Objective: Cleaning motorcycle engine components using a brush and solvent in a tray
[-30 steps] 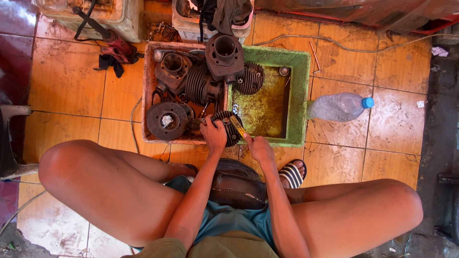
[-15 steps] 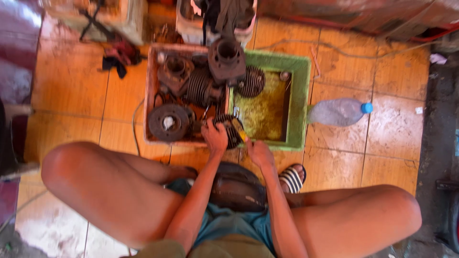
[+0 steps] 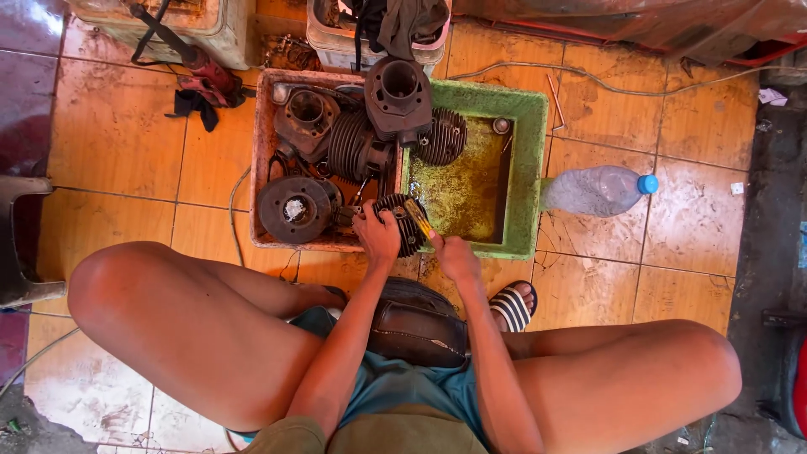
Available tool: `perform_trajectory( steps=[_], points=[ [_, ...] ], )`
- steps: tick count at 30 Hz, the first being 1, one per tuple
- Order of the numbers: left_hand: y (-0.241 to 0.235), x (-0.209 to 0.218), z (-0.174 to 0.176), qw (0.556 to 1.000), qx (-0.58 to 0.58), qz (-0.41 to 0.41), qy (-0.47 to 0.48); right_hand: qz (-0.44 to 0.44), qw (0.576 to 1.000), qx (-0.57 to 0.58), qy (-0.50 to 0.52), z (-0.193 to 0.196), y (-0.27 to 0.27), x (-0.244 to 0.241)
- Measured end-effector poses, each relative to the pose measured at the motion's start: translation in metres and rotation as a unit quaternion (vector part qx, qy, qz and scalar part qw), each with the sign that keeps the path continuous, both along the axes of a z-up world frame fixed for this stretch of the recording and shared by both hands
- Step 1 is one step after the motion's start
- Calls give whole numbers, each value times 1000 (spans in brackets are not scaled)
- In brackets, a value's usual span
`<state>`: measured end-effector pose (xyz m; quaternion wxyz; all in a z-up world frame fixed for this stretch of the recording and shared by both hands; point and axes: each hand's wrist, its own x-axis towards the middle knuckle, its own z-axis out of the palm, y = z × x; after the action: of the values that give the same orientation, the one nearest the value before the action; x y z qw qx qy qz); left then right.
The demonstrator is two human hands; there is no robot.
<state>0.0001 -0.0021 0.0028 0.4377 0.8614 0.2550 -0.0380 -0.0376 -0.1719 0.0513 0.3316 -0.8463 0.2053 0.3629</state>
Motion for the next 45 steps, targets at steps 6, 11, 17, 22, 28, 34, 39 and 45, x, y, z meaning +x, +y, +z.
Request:
perform_trajectory(
  steps=[6, 11, 17, 22, 28, 34, 39, 45],
  points=[
    [0, 0, -10, 1000, 2, 12, -15, 42, 998, -9, 35, 34, -4, -10],
    [0, 1, -10, 999, 13, -1, -30, 21, 999, -9, -24, 19, 10, 8],
    [1, 0, -6, 1000, -17, 8, -24, 19, 999, 33, -8, -16, -17, -7],
    [1, 1, -7, 1000, 2, -10, -17, 33, 999, -13, 7, -35, -3, 6],
    [2, 3, -6, 1000, -19, -1, -20, -1, 999, 31, 12, -23, -12, -7],
    [4, 3, -6, 1000, 0, -17, -11, 12, 999, -29, -9, -24, 12, 4],
    [1, 1, -9, 1000, -3, -11, -22, 23, 999, 29, 21, -24, -27, -8],
    [0, 1, -3, 1000, -5, -10, -29, 10, 999, -29, -15, 27, 23, 10]
  ],
)
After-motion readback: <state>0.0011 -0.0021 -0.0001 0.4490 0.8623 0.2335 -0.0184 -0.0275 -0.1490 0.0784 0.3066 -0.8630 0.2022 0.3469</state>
